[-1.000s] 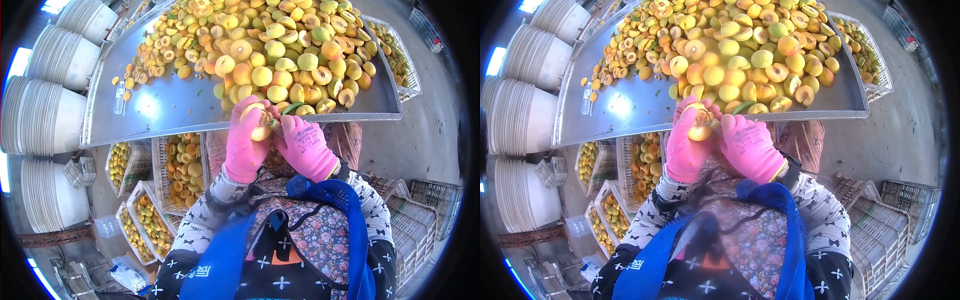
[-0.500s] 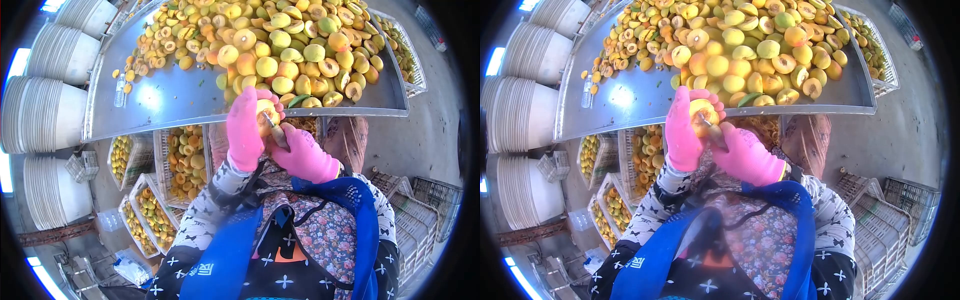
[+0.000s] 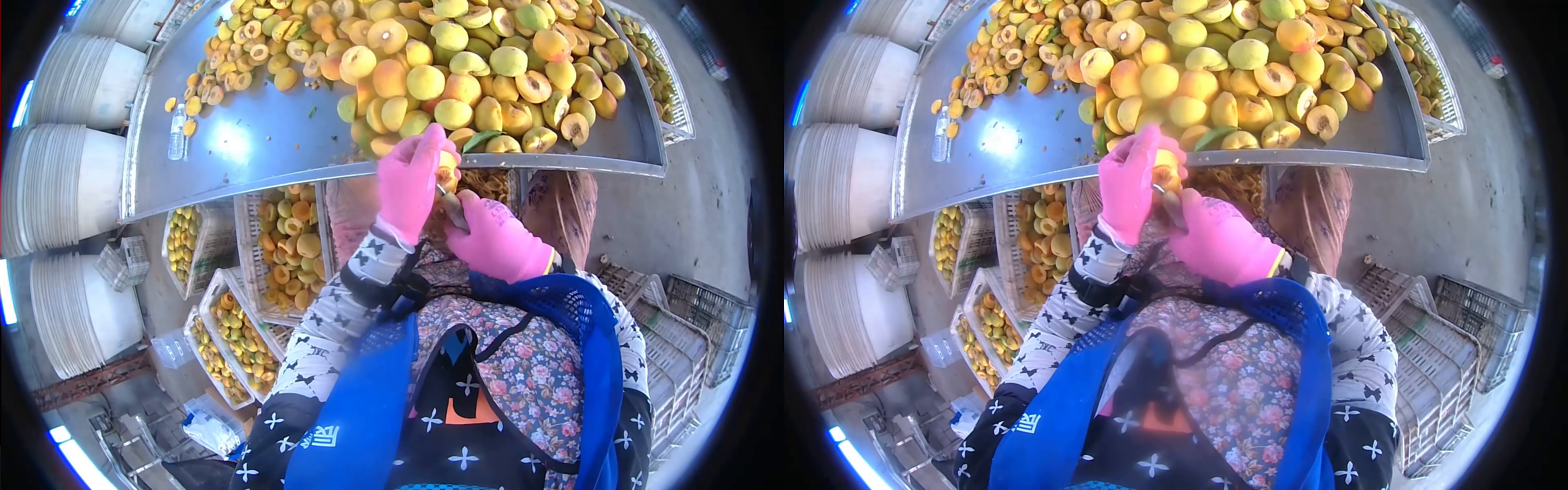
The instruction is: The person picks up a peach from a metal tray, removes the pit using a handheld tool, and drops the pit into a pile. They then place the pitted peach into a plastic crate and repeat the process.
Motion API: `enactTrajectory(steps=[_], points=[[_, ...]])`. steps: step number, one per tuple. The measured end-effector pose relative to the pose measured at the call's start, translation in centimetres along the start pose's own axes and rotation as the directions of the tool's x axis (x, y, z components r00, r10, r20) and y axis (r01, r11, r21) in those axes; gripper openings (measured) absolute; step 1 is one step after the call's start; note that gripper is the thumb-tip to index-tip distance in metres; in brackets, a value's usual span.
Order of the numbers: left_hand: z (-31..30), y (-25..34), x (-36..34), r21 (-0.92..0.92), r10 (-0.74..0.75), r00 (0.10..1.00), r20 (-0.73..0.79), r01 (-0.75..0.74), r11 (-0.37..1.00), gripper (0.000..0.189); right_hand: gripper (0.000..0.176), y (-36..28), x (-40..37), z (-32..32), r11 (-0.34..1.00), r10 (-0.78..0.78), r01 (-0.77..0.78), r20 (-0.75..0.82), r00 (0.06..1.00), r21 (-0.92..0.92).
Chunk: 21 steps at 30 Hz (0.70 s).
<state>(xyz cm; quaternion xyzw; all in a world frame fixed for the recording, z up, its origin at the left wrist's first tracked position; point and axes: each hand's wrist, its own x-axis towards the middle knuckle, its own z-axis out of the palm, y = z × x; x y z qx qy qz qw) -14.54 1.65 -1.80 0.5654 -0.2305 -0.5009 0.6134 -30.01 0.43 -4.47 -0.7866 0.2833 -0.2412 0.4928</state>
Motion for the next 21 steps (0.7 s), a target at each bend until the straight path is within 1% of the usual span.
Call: enactTrajectory(steps=[1,2,3,4,5,7,8,9,10,11,12,13,14,15,16,17,18,19,20,21], points=[[0.2,-0.1,-0.1,-0.046,0.015,1.000,-0.001,-0.015,0.999,0.040,0.013,-0.1,0.3,0.1,0.993,-0.080,0.075,-0.053,0.995,-0.088],[0.3,-0.1,-0.1,-0.093,0.030,1.000,-0.005,-0.030,0.995,0.040,0.014,-0.4,0.4,-0.6,0.966,0.160,-0.181,0.122,0.980,0.186],[0.4,0.1,-0.2,-0.099,-0.003,0.999,0.038,0.007,0.995,0.042,0.014,-2.6,0.9,-2.4,0.803,0.327,-0.455,0.352,0.877,0.386],[0.3,0.4,-0.5,-0.102,-0.037,0.996,0.077,0.045,0.994,0.043,0.015,-3.9,1.1,-3.2,0.528,0.393,-0.701,0.594,0.702,0.479],[0.2,0.7,-0.7,-0.100,-0.071,0.990,0.120,0.083,0.992,0.044,0.016,-4.1,1.0,-3.2,0.498,0.381,-0.698,0.593,0.710,0.515],[-0.2,1.1,-0.7,-0.070,-0.016,0.959,0.284,0.038,0.997,0.046,0.018,-4.0,0.5,-3.5,0.436,0.358,-0.688,0.590,0.724,0.580],[-0.5,1.3,-0.6,-0.059,0.012,0.932,0.362,0.010,0.998,0.047,0.019,-3.6,0.4,-3.6,0.433,0.324,-0.708,0.636,0.700,0.558],[-0.9,1.3,-0.4,-0.057,-0.071,0.906,0.417,0.104,0.993,0.044,0.019,-3.0,0.2,-4.0,0.432,0.287,-0.727,0.684,0.671,0.533],[-1.2,0.8,-0.3,0.002,-0.075,0.934,0.348,0.079,0.997,0.042,0.020,-2.3,0.2,-4.5,0.436,0.245,-0.746,0.731,0.637,0.504],[-1.5,-0.1,-0.2,0.067,-0.074,0.960,0.270,0.058,0.996,0.040,0.020,-1.6,0.0,-5.1,0.485,0.165,-0.716,0.752,0.638,0.501],[-2.0,-0.4,-0.2,0.139,-0.067,0.982,0.176,0.043,0.989,0.038,0.014,-2.1,-0.1,-5.6,0.516,0.229,-0.725,0.741,0.631,0.457],[-2.5,0.3,-1.6,0.557,0.064,0.992,0.104,-0.112,0.823,0.029,0.011,-1.7,-0.2,-5.6,0.588,0.365,-0.742,0.713,0.598,0.322],[-4.3,0.3,-2.2,0.800,0.339,0.850,0.403,-0.507,0.320,0.023,0.015,-0.8,-0.3,-5.1,0.730,0.450,-0.665,0.623,0.640,0.157],[-6.0,0.2,-3.3,0.784,0.382,0.834,0.399,-0.526,0.329,0.020,0.022,2.0,-0.9,-4.7,0.937,0.346,-0.267,0.495,0.797,-0.226],[-7.0,0.2,-4.2,0.759,0.423,0.813,0.401,-0.553,0.344,0.017,0.027,3.3,-1.6,-4.4,0.906,0.245,-0.061,0.401,0.883,-0.419],[-8.8,0.9,-4.9,0.760,0.546,0.761,0.351,-0.572,0.308,0.016,0.027,4.7,-2.2,-4.3,0.907,0.231,-0.064,0.365,0.902,-0.416],[-11.0,1.7,-6.1,0.822,0.632,0.759,0.156,-0.455,0.343,0.016,0.028,5.2,-2.3,-4.5,0.905,0.228,-0.081,0.314,0.922,-0.419],[-14.5,2.7,-6.9,0.906,0.603,0.796,0.053,-0.293,0.307,0.021,0.028,5.1,-2.3,-4.6,0.906,0.276,-0.130,0.328,0.903,-0.403],[-16.7,4.7,-7.5,0.834,0.348,0.907,-0.238,0.007,0.551,0.027,0.028,4.8,-2.1,-4.9,0.902,0.324,-0.183,0.331,0.886,-0.392],[-18.7,6.3,-7.4,0.861,0.343,0.903,-0.257,0.053,0.505,0.033,0.029,4.4,-1.8,-5.1,0.893,0.373,-0.239,0.327,0.868,-0.382]])
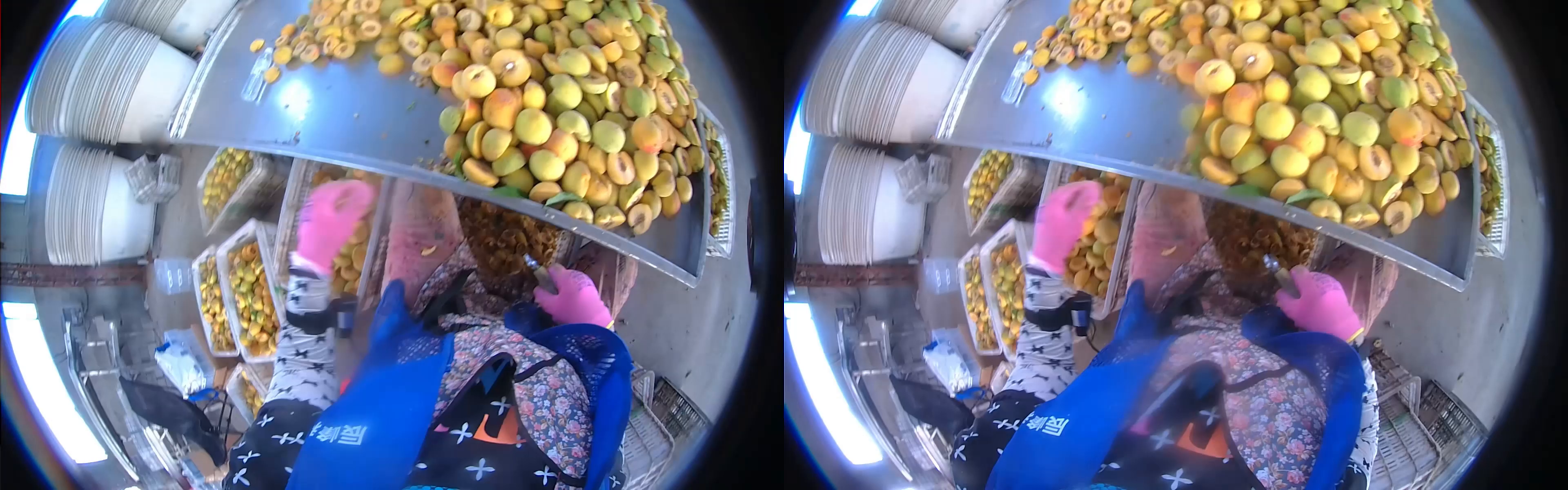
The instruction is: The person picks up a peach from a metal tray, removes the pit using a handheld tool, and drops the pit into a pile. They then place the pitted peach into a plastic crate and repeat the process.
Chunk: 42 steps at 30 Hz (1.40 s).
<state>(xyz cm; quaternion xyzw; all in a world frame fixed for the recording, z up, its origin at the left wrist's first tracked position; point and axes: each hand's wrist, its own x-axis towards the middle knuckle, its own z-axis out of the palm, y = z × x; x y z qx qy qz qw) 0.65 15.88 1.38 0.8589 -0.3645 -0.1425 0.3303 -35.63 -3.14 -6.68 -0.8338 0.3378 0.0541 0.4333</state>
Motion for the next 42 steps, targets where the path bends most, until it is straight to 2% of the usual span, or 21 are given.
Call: enactTrajectory(steps=[1,3,5,7,10,13,14,17,19,20,23,24,25,27,28,31,33,35,38,40,42], points=[[-0.7,-2.0,1.7,0.281,0.228,0.967,-0.112,-0.189,0.941,0.046,0.029,-0.2,-0.1,-0.3,1.000,-0.006,0.005,-0.005,1.000,-0.017],[0.8,0.6,5.1,-0.082,0.093,0.978,-0.188,-0.110,0.991,0.057,0.030,-1.0,0.1,-0.4,0.998,-0.025,0.025,-0.005,1.000,-0.059],[4.1,3.7,9.9,-0.407,-0.007,0.999,-0.051,-0.015,0.913,0.065,0.030,-1.9,-0.1,-0.6,0.995,-0.037,0.038,0.004,0.999,-0.096],[8.7,6.2,14.3,-0.272,0.308,0.945,-0.112,-0.328,0.905,0.066,0.029,-2.8,-0.7,-0.9,0.998,-0.033,0.031,-0.034,0.999,-0.054],[16.4,4.6,21.5,0.256,0.781,0.617,-0.097,-0.743,0.619,0.069,0.029,-4.5,-1.9,-1.7,0.997,0.082,-0.081,-0.066,0.995,0.015],[16.0,6.3,20.5,-0.077,0.477,0.878,0.018,-0.475,0.877,0.066,0.030,-5.0,-2.4,-2.4,0.988,0.123,-0.110,-0.131,0.984,0.106],[13.3,9.5,17.1,-0.484,0.198,0.971,0.132,-0.111,0.868,0.060,0.029,-4.9,-2.4,-2.5,0.985,0.123,-0.101,-0.160,0.980,0.138],[12.8,7.8,13.6,-0.868,0.215,0.855,0.472,0.406,0.287,0.054,0.025,-5.6,-1.0,-3.2,0.831,0.202,-0.070,-0.183,0.962,0.552],[12.4,8.0,10.3,-0.746,0.199,0.742,0.640,0.538,0.393,0.056,0.026,-7.0,0.7,-3.1,0.860,0.037,0.229,-0.501,0.864,0.457],[12.0,8.8,8.9,-0.678,0.192,0.676,0.711,0.588,0.441,0.059,0.035,-5.7,2.9,-2.5,0.913,-0.233,0.397,-0.685,0.690,0.089],[12.0,12.6,4.5,-0.524,0.057,0.715,0.697,0.453,0.721,0.065,0.059,-8.8,5.4,-6.1,0.804,-0.481,0.592,-0.639,0.601,-0.049],[11.3,12.5,4.2,-0.409,0.099,0.658,0.747,0.337,0.848,0.060,0.059,-8.9,5.9,-6.4,0.809,-0.440,0.580,-0.559,0.703,0.092],[12.0,12.7,3.9,-0.563,0.178,0.636,0.751,0.476,0.676,0.058,0.058,-8.8,6.3,-6.5,0.803,-0.408,0.550,-0.463,0.787,0.227],[13.8,13.0,3.8,-0.707,0.332,0.631,0.701,0.678,0.203,0.054,0.060,-8.4,6.8,-6.3,0.797,-0.346,0.540,-0.528,0.776,0.270],[13.9,12.9,3.7,-0.775,0.480,0.630,0.611,0.600,0.199,0.045,0.061,-8.2,7.0,-6.2,0.792,-0.312,0.534,-0.555,0.771,0.296],[14.8,13.9,2.6,-0.836,0.462,0.712,0.529,0.530,0.142,0.043,0.058,-7.9,6.9,-5.7,0.770,-0.254,0.513,-0.555,0.792,0.380],[16.0,13.0,2.1,-0.879,0.515,0.835,0.192,-0.087,0.469,0.042,0.051,-7.6,7.5,-4.7,0.740,-0.172,0.499,-0.590,0.789,0.451],[17.2,12.6,1.8,-0.771,0.530,0.848,0.018,-0.326,0.547,0.041,0.048,-7.4,8.2,-4.0,0.700,-0.091,0.459,-0.570,0.817,0.546],[17.1,13.3,2.0,-0.921,0.351,0.918,0.187,0.040,0.387,0.037,0.047,-7.7,9.0,-3.7,0.571,-0.003,0.439,-0.533,0.846,0.694],[16.0,13.0,3.0,-0.845,0.288,0.795,0.533,0.516,0.141,0.032,0.051,-8.5,8.1,-4.8,0.455,0.039,0.356,-0.417,0.908,0.816],[16.4,12.9,3.5,-0.809,0.332,0.773,0.540,0.586,-0.049,0.033,0.057,-9.5,7.1,-6.0,0.337,0.053,0.305,-0.341,0.939,0.891]])
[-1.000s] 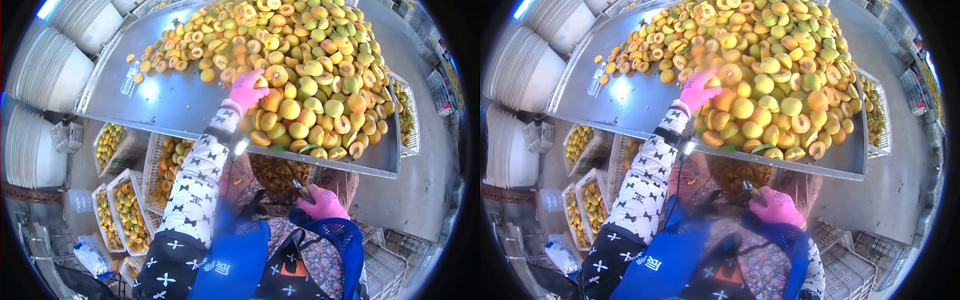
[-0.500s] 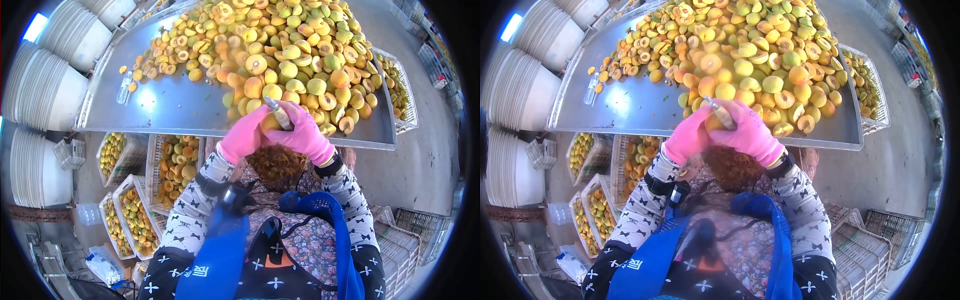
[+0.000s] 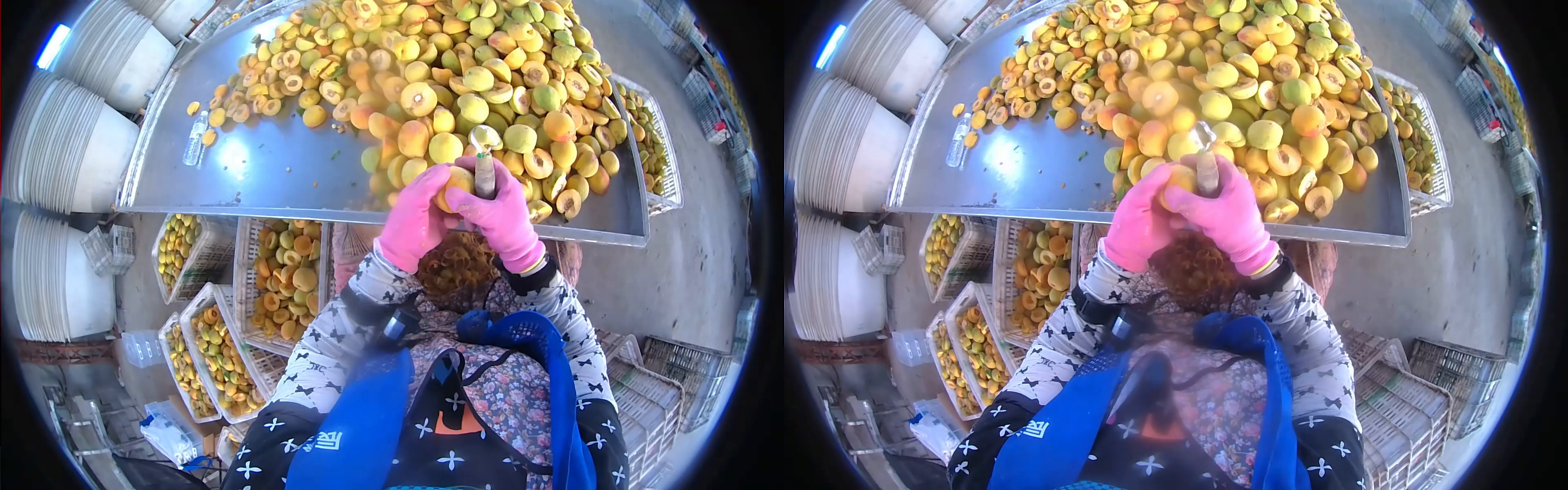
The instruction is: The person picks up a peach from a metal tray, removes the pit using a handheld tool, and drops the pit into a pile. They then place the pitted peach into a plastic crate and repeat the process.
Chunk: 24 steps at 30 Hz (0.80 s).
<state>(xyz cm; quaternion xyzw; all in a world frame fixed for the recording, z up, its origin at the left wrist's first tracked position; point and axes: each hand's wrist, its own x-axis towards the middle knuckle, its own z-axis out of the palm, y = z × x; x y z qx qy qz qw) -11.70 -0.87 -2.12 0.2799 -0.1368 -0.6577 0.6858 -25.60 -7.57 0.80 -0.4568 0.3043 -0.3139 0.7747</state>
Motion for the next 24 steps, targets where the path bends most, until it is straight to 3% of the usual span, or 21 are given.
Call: enactTrajectory(steps=[1,3,5,7,9,10,11,12,13,14,15,16,17,19,20,22,23,24], points=[[-0.2,-0.2,0.0,-0.106,-0.008,1.000,0.021,0.011,0.994,0.034,0.058,-0.2,-0.1,-0.1,1.000,0.014,-0.014,0.007,1.000,0.008],[0.3,-0.2,-0.2,0.165,0.116,0.992,0.041,-0.121,0.979,0.037,0.061,-0.7,0.3,-0.2,0.999,0.032,-0.032,0.028,0.999,0.020],[-0.1,-0.2,0.1,0.427,0.207,0.977,0.046,-0.207,0.880,0.038,0.061,-0.6,0.7,-0.3,0.998,0.058,-0.059,0.042,0.997,0.014],[-1.1,-0.3,0.3,0.580,0.232,0.973,-0.008,-0.185,0.794,0.037,0.061,0.1,0.9,-0.4,0.999,0.044,-0.045,0.041,0.998,0.001],[-0.8,0.0,0.4,0.542,0.176,0.979,-0.106,-0.091,0.835,0.037,0.059,1.3,1.4,-0.4,0.999,-0.021,0.021,0.027,0.999,-0.023],[-0.4,0.2,0.4,0.472,0.121,0.979,-0.164,-0.030,0.881,0.037,0.058,2.0,2.0,-0.8,0.932,-0.221,0.228,0.056,0.974,-0.282],[-0.2,0.4,0.2,0.462,0.106,0.973,-0.203,0.000,0.887,0.036,0.056,2.7,2.5,-1.4,0.761,-0.393,0.403,0.134,0.910,-0.509],[-0.1,0.6,0.2,0.453,0.090,0.966,-0.240,0.029,0.891,0.036,0.054,2.4,2.5,-1.2,0.504,-0.522,0.534,0.254,0.814,-0.679],[0.1,0.9,0.2,0.445,0.076,0.960,-0.270,0.054,0.894,0.036,0.050,1.9,2.2,-1.0,0.743,-0.380,0.388,0.135,0.915,-0.545],[-0.6,1.0,0.3,0.543,0.125,0.983,-0.134,-0.032,0.839,0.035,0.046,1.0,1.9,-0.7,0.910,-0.199,0.205,0.054,0.979,-0.360],[-1.2,1.2,0.2,0.622,0.159,0.987,0.007,-0.129,0.772,0.033,0.042,0.2,1.6,-0.3,0.990,0.004,-0.001,0.019,1.000,-0.142],[-1.6,1.0,0.2,0.630,0.171,0.985,-0.002,-0.132,0.765,0.032,0.032,1.4,2.7,-0.9,0.996,-0.077,0.076,-0.045,0.996,-0.036],[-1.8,1.0,0.1,0.638,0.184,0.983,-0.011,-0.135,0.758,0.030,0.029,1.5,3.0,-1.1,0.997,-0.064,0.061,-0.057,0.996,-0.052],[0.2,0.9,0.1,0.496,0.164,0.932,-0.324,0.019,0.868,0.026,0.025,1.5,3.4,-1.3,0.995,-0.043,0.036,-0.076,0.996,-0.092],[-0.6,1.0,0.4,0.590,0.218,0.923,-0.318,0.013,0.807,0.026,0.033,2.0,3.3,-1.5,0.993,-0.052,0.042,-0.083,0.995,-0.108],[-2.0,1.3,1.3,0.754,0.315,0.905,-0.287,0.011,0.656,0.027,0.036,3.3,3.5,-1.6,0.840,-0.344,0.299,-0.018,0.939,-0.453],[-2.6,1.1,1.3,0.728,0.294,0.906,-0.306,0.024,0.685,0.029,0.038,3.7,3.4,-1.7,0.695,-0.468,0.402,0.049,0.882,-0.596],[-2.3,1.2,1.2,0.702,0.270,0.907,-0.323,0.039,0.711,0.031,0.043,3.7,3.1,-1.3,0.609,-0.496,0.400,0.064,0.866,-0.685]])
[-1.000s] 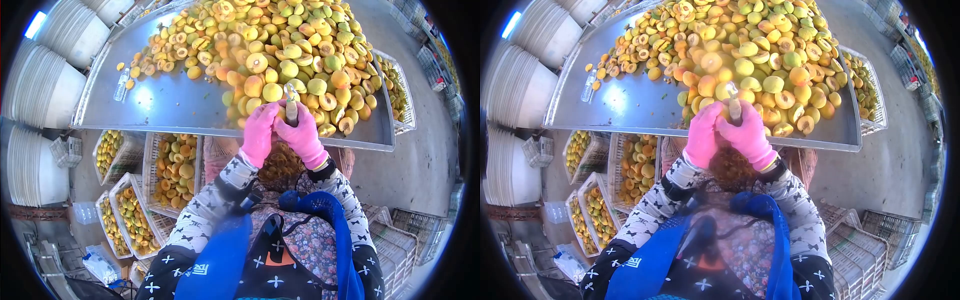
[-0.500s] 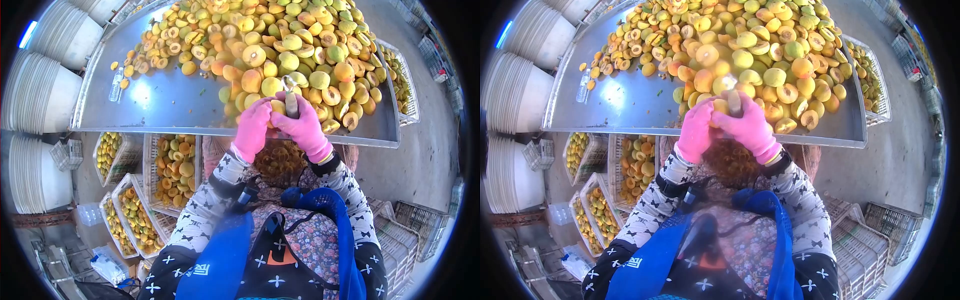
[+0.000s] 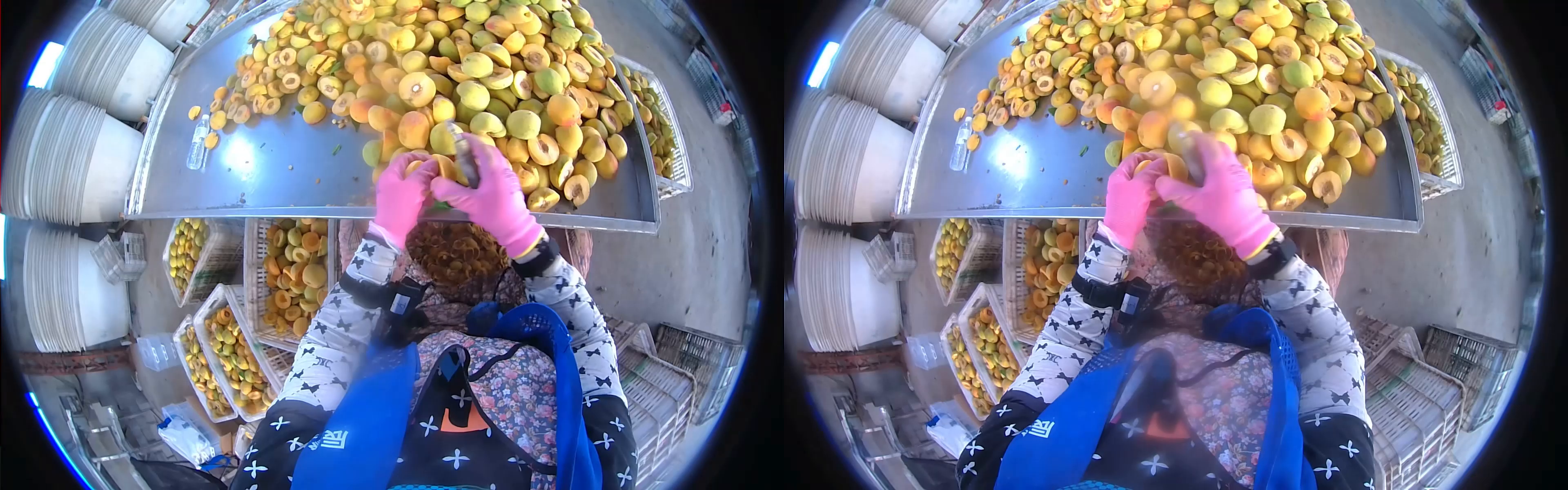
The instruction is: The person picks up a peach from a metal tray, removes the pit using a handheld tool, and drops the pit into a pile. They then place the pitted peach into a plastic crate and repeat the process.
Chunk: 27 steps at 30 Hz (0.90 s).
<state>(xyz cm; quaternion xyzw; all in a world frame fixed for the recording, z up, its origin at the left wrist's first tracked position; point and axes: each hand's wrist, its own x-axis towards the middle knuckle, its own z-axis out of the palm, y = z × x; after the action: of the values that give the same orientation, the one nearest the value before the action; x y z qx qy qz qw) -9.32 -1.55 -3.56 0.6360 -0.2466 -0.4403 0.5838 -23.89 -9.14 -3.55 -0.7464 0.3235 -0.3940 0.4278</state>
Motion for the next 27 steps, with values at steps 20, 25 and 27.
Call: enactTrajectory(steps=[20,25,27], points=[[-0.2,4.3,-4.6,-0.267,0.019,0.985,0.172,0.028,0.963,0.048,0.039,-4.2,-3.4,-2.0,0.777,-0.211,0.361,0.326,0.921,-0.516],[0.3,4.7,-5.5,-0.138,0.008,0.993,0.121,0.009,0.990,0.040,0.029,-3.7,-4.0,-1.9,0.733,-0.161,0.383,0.404,0.900,-0.562],[0.2,4.2,-5.6,-0.169,0.031,0.990,0.134,-0.008,0.986,0.037,0.025,-3.6,-4.7,-1.9,0.800,-0.169,0.381,0.435,0.884,-0.464]])
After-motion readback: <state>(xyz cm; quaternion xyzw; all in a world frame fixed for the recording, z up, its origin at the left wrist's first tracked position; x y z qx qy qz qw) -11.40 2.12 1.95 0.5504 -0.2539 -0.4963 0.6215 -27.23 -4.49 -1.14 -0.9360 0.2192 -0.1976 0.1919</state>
